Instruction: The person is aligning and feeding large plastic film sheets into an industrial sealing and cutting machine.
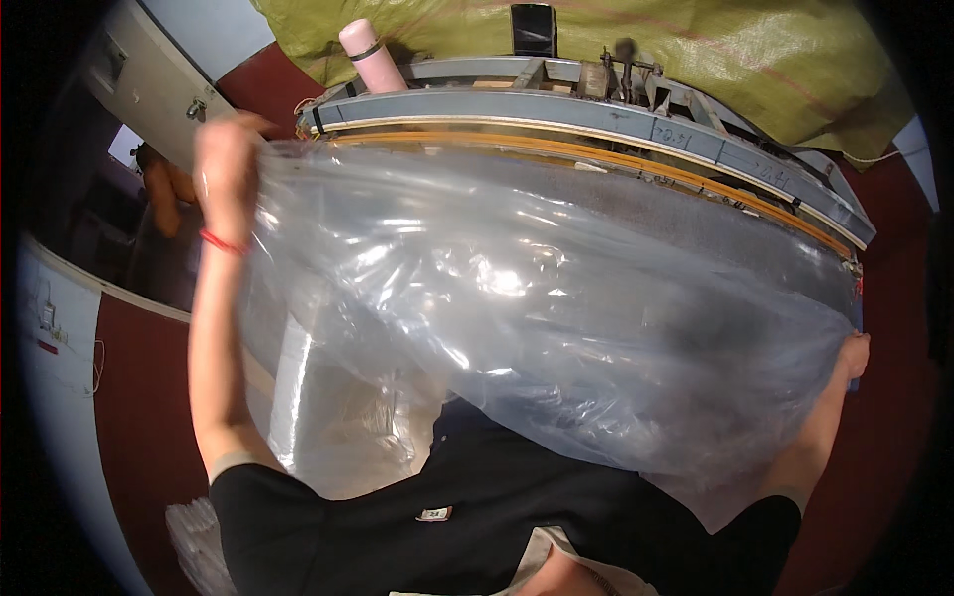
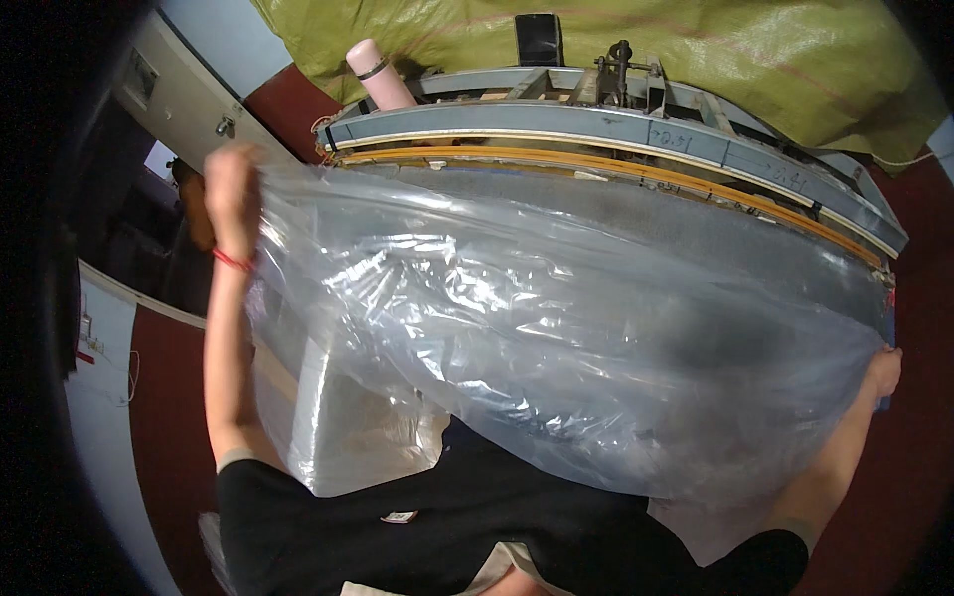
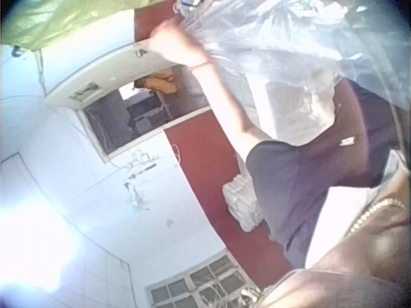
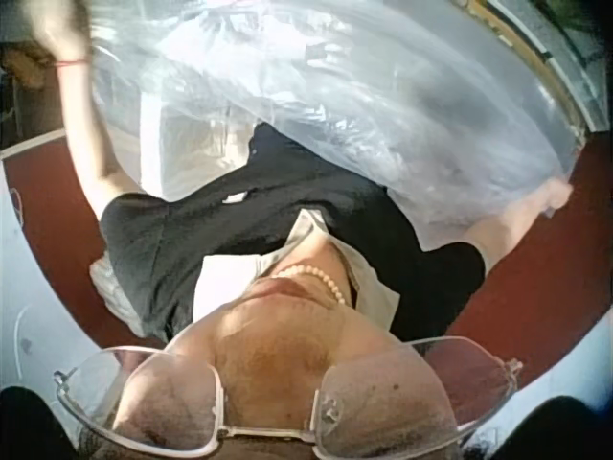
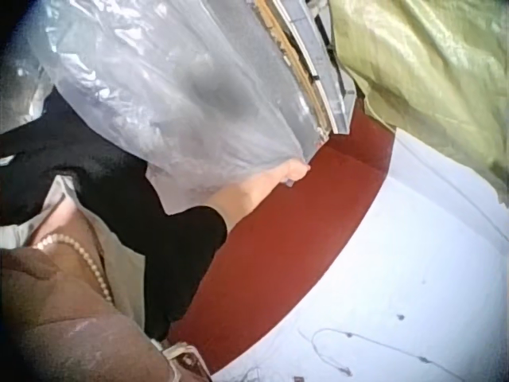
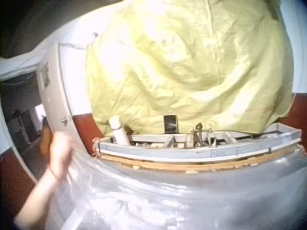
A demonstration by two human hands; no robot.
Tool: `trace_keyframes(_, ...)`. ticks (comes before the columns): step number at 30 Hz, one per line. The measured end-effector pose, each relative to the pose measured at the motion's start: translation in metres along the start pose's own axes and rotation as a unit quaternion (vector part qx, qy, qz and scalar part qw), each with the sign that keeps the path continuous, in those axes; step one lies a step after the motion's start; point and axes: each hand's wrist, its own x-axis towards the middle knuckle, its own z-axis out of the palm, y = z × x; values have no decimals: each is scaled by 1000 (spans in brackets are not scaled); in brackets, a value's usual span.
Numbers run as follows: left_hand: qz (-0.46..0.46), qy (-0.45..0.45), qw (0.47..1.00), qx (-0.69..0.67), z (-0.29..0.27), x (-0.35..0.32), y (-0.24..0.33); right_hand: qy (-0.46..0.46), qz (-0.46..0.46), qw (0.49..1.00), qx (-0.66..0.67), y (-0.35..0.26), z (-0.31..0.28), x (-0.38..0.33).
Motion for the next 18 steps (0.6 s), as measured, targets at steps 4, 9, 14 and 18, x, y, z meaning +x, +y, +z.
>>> trace_keyframes(4,31,-403,885,-233,67,-75,86,1,-2,1000,-1,-4,4,3)
trace_keyframes(9,-94,-398,893,-189,118,-129,53,-16,2,1000,6,-6,9,7)
trace_keyframes(14,-18,-354,914,-199,140,-112,67,-9,1,1000,14,2,16,12)
trace_keyframes(18,-68,-313,920,-228,157,-106,66,-10,25,995,100,-1,-1,3)
